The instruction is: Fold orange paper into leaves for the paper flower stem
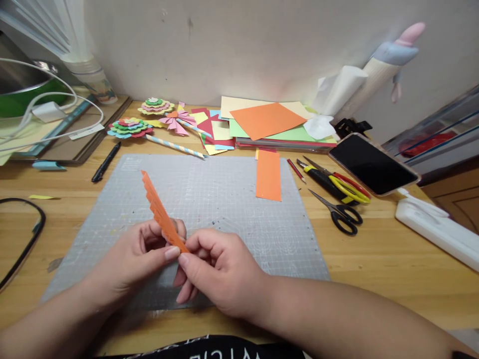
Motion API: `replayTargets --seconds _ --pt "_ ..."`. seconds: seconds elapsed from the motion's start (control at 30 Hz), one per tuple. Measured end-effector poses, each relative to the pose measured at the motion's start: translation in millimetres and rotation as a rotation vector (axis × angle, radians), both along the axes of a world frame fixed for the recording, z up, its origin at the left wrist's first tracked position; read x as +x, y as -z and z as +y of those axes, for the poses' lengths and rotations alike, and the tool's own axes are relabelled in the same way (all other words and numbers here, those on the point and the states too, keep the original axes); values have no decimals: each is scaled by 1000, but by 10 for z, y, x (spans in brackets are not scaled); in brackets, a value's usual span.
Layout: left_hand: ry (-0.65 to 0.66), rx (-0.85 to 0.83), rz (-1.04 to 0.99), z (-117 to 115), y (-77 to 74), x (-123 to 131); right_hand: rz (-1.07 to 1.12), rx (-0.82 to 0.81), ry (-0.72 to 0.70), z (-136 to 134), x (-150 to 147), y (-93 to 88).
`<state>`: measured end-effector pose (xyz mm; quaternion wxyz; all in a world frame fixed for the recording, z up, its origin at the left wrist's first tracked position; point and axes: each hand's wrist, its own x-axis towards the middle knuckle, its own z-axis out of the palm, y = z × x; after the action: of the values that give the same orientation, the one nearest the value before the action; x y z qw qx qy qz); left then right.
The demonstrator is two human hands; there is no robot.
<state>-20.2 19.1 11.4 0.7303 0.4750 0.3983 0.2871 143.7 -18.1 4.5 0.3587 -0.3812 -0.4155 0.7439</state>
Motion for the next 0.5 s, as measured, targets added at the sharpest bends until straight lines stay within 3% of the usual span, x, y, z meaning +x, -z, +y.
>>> replayTargets --seconds 0.23,0.5 --pt "2 -23 -102 -27 41 19 -145 40 108 6 15 -36" --pt "-15 62 8 -26 -13 34 -179 75 100 -3 16 -17"
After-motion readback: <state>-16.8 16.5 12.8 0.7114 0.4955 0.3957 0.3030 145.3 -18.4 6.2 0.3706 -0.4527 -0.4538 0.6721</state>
